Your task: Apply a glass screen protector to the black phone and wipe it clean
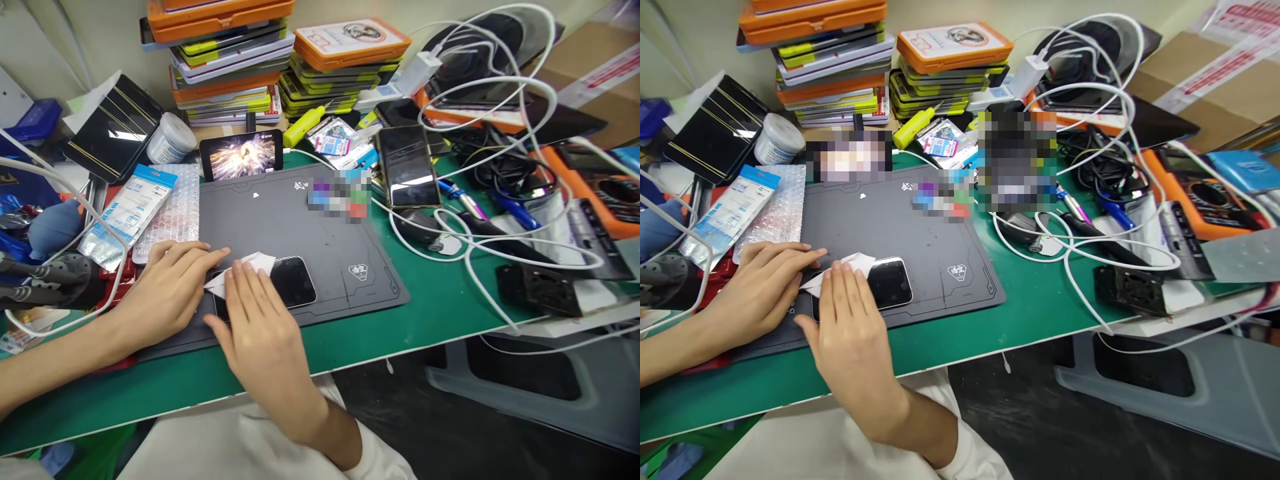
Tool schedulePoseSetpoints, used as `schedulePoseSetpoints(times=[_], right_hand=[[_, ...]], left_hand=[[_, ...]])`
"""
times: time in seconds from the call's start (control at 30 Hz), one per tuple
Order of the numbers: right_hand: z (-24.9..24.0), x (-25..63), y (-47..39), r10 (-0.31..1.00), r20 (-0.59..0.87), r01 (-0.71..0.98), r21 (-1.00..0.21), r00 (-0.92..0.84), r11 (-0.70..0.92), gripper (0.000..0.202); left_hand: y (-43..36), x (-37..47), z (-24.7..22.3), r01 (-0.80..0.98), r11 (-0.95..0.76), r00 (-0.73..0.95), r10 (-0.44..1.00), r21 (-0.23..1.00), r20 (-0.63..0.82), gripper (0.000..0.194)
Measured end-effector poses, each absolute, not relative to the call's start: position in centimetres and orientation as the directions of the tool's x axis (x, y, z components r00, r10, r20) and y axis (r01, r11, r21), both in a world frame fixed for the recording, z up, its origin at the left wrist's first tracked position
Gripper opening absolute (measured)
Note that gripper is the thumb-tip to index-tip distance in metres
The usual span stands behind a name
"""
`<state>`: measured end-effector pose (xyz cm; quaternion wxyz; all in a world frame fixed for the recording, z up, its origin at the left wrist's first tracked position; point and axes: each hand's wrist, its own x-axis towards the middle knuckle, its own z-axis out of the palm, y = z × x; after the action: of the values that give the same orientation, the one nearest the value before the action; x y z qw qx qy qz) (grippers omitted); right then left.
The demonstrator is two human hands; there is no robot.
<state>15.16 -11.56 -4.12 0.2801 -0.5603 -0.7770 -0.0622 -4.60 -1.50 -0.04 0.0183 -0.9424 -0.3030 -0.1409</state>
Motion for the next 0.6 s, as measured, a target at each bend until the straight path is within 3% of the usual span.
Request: schedulePoseSetpoints(times=[0.17,0.33,0.6], right_hand=[[-4.2,14.7,-11.7,0.808,0.526,0.861,-0.248,-0.266,0.445,0.055],[-4.1,18.0,-11.3,0.847,0.499,0.908,-0.243,-0.185,0.341,0.045],[-4.9,21.8,-12.3,0.839,0.531,0.942,-0.207,-0.119,0.264,0.063]], left_hand=[[-1.4,-4.7,-0.2,0.581,-0.812,0.774,0.570,0.048,0.275,0.043],[-1.5,-4.8,-0.1,0.579,-0.812,0.772,0.573,0.066,0.274,0.043],[-1.6,-4.5,-0.1,0.580,-0.811,0.773,0.577,0.075,0.265,0.044]])
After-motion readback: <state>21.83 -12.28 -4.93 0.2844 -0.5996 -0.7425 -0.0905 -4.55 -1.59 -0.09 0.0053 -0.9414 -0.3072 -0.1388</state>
